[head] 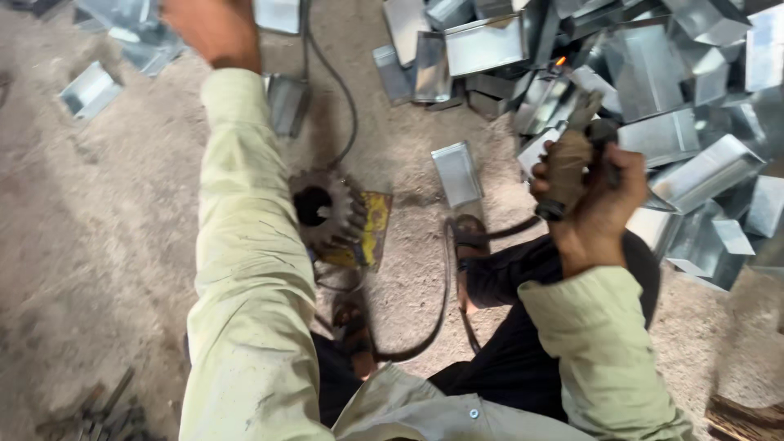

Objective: The person sits on the floor and uses a welding torch to join small rectangular metal boxes. They pick up boxes from a pile, position them on a jig, weld the seams, and then place the finished pieces back into the pile.

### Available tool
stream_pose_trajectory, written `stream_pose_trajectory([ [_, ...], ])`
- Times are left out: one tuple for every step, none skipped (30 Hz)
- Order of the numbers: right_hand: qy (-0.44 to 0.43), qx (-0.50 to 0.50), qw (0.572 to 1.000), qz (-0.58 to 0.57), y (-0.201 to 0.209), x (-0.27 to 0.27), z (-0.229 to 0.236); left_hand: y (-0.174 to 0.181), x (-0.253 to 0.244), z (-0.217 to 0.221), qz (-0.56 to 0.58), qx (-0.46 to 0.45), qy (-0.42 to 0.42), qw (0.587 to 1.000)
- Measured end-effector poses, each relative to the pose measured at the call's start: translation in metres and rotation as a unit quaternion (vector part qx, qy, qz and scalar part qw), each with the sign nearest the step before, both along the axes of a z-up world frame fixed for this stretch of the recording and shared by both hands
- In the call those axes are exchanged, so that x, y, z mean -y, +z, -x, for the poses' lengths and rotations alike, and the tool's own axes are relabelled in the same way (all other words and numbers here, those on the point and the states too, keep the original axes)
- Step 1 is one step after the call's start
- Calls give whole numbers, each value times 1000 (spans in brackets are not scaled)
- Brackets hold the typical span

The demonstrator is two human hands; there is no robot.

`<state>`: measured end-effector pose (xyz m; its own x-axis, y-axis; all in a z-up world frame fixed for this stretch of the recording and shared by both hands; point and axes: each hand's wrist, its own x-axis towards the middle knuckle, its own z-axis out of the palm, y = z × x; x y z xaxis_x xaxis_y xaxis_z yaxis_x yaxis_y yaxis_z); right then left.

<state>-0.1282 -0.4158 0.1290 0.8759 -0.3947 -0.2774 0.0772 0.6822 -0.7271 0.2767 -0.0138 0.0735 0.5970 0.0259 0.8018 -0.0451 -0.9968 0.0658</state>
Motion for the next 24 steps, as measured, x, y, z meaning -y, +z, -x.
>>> stream_pose_trajectory([
  [-6,35,999,35,14,6,8,-30,33,-1,67,-78,-91,991],
  [-12,51,998,41,23,9,14,-67,71,3,152,-238,-97,954],
  [-17,66,997,48,31,13,18,-118,102,38,181,-213,-322,905],
  [-25,86,994,57,38,14,19,-165,140,71,186,-361,-252,878],
  [-35,71,995,60,42,11,19,-207,167,104,155,-419,-212,869],
  [-49,59,995,66,44,7,17,-245,192,134,141,-542,-205,803],
  [-62,46,994,72,46,1,13,-278,209,169,120,-654,-193,721],
  [-69,30,996,51,50,-3,11,-306,218,208,177,-575,-212,770],
  [-75,14,997,29,55,-8,12,-324,229,230,204,-613,-164,745],
  [-83,-8,996,7,60,-14,16,-338,237,256,257,-676,-79,686],
  [-85,-36,996,15,64,-21,18,-347,242,270,275,-687,-54,671],
  [-86,-59,994,22,66,-26,19,-353,249,278,292,-694,-30,657],
  [-88,-83,992,30,70,-29,21,-357,256,290,278,-695,-37,662],
  [-88,-77,993,21,72,-31,20,-361,262,292,269,-689,-42,671],
  [-89,-70,993,12,73,-33,21,-364,268,292,260,-683,-48,681],
  [-83,-63,995,-2,73,-35,18,-367,267,290,312,-680,-49,662],
  [-85,-72,994,0,71,-36,16,-369,264,287,363,-675,-52,641],
  [-84,-78,993,2,69,-35,12,-371,262,281,415,-664,-54,619],
  [-83,-84,993,5,68,-35,10,-371,256,275,418,-704,-44,573],
  [-78,-87,993,10,66,-35,7,-369,247,259,420,-736,-36,530],
  [-74,-89,993,15,65,-35,4,-365,240,246,421,-766,-29,485],
  [-69,-92,993,14,62,-36,2,-361,231,233,384,-754,-56,530],
  [-63,-85,994,5,59,-36,-1,-356,223,221,345,-739,-81,574],
  [-58,-82,995,-6,55,-36,-2,-350,214,218,301,-724,-103,611],
])
